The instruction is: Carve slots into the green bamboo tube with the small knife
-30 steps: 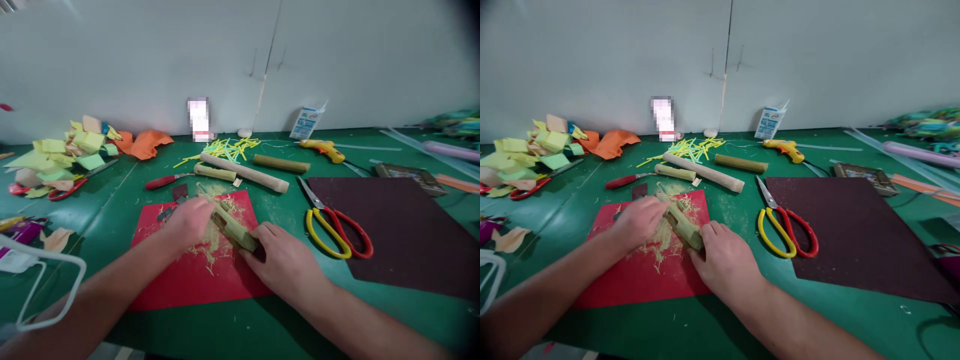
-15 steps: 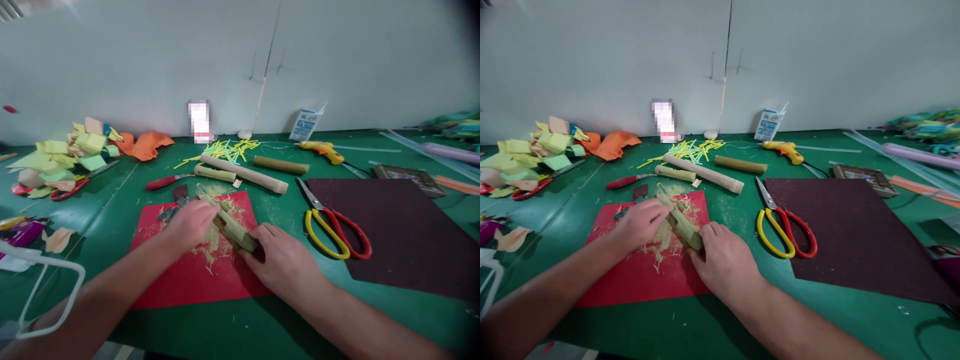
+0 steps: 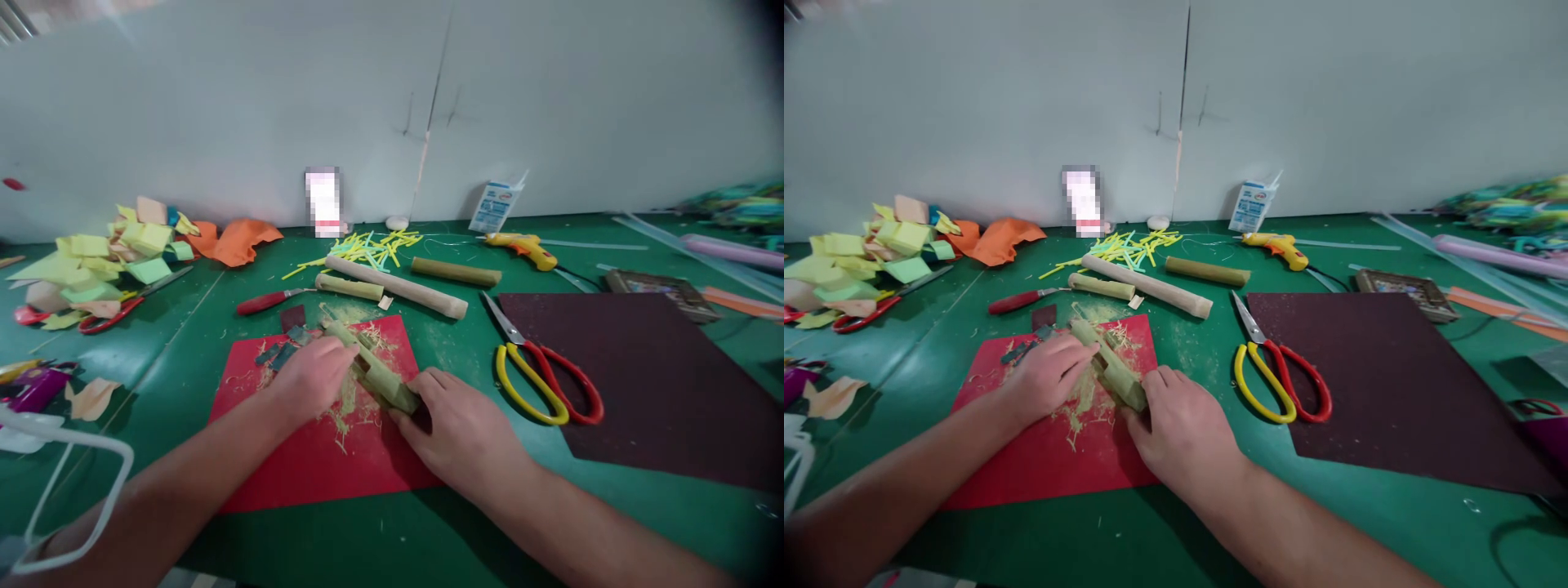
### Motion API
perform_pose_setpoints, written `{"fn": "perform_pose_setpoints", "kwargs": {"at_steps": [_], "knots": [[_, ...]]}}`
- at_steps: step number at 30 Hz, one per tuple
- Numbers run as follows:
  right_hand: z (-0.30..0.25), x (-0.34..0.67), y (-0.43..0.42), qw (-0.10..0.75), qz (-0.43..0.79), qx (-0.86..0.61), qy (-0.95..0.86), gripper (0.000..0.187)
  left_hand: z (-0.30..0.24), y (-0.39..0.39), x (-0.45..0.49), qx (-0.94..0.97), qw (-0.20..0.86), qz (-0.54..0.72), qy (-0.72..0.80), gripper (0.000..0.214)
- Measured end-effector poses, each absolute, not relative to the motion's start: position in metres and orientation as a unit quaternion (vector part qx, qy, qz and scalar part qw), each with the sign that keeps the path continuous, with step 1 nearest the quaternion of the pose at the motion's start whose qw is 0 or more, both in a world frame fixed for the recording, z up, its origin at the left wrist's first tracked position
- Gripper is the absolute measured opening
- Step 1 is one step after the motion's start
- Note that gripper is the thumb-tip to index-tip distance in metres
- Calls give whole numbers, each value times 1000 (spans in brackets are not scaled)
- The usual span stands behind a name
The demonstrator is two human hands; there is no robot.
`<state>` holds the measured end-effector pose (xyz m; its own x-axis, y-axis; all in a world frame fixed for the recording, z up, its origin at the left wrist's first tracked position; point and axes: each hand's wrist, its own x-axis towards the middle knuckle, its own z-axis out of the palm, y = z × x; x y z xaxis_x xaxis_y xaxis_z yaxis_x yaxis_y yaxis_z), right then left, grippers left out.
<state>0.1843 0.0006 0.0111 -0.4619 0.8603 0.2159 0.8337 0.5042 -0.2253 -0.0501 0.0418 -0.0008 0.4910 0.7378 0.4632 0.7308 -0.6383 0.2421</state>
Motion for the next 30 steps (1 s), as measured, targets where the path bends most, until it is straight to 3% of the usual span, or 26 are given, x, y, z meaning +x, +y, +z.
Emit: {"fn": "perform_pose_setpoints", "kwargs": {"at_steps": [19,25,30], "knots": [[17,182,-2,133,62,-478,-866,19,1,43,-48,816,10,314,486,21],[13,180,-3,133,84,-506,-848,14,3,17,-25,888,47,227,397,25],[13,180,-4,150,75,-513,-842,14,5,33,-40,828,13,296,475,22]]}}
